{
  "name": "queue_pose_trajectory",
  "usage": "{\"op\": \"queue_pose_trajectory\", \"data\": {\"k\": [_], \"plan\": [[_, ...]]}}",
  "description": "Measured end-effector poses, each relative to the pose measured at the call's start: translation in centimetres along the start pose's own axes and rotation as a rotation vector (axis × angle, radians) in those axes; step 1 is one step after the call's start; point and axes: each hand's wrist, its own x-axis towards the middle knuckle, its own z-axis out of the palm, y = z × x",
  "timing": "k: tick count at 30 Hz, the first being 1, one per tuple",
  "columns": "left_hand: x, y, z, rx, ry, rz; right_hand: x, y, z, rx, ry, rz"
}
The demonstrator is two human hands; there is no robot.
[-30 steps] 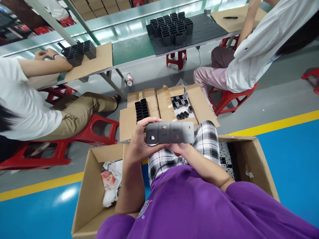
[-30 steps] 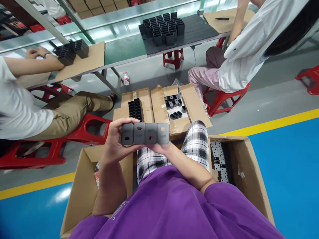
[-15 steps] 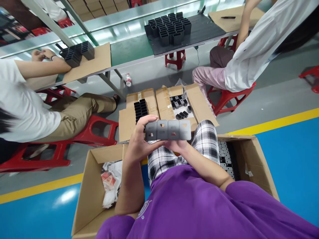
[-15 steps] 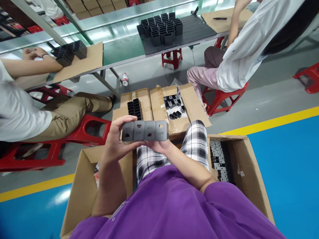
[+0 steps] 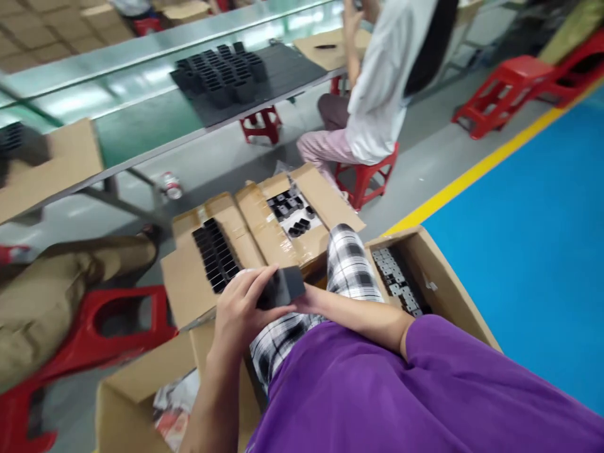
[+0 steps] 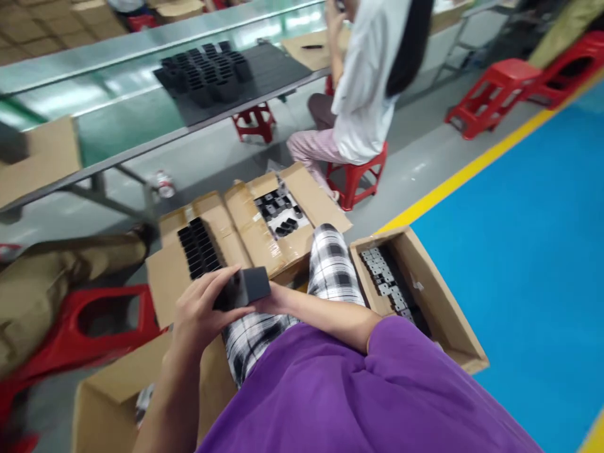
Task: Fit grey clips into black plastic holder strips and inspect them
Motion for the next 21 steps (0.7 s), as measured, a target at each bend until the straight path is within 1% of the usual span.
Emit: {"op": "queue_pose_trajectory", "data": {"k": [3, 5, 8, 9, 11, 13, 15, 17, 19, 21], "plan": [[-0.6, -0.7, 3.3, -0.113, -0.057, 0.009, -1.0, 1.6, -2.9, 0.102, 0.042, 0.008], [-0.7, -0.6, 5.3, -0.215, -0.138, -0.001, -2.1, 2.4, -4.9, 0.163, 0.082, -0.026], [-1.2, -0.6, 7.9, -0.360, -0.254, -0.038, -4.5, 2.3, -7.8, 0.182, 0.161, -0.106], [-1.5, -0.8, 8.7, -0.393, -0.272, -0.075, -5.4, 1.8, -8.8, 0.185, 0.183, -0.129], [-2.6, -1.9, 10.1, -0.423, -0.288, -0.203, -7.4, 0.2, -10.6, 0.196, 0.225, -0.185], [-4.0, -3.6, 11.3, -0.403, -0.315, -0.374, -9.4, -1.8, -12.2, 0.220, 0.275, -0.255], [-5.4, -5.7, 12.4, -0.358, -0.353, -0.512, -11.4, -3.9, -13.3, 0.249, 0.324, -0.332], [-6.6, -7.7, 13.2, -0.313, -0.366, -0.598, -12.8, -5.9, -13.8, 0.281, 0.380, -0.427], [-7.7, -9.4, 13.6, -0.259, -0.355, -0.671, -13.5, -7.5, -13.8, 0.278, 0.460, -0.502], [-8.9, -10.5, 13.5, -0.185, -0.329, -0.742, -13.3, -8.6, -13.4, 0.183, 0.550, -0.491]]}}
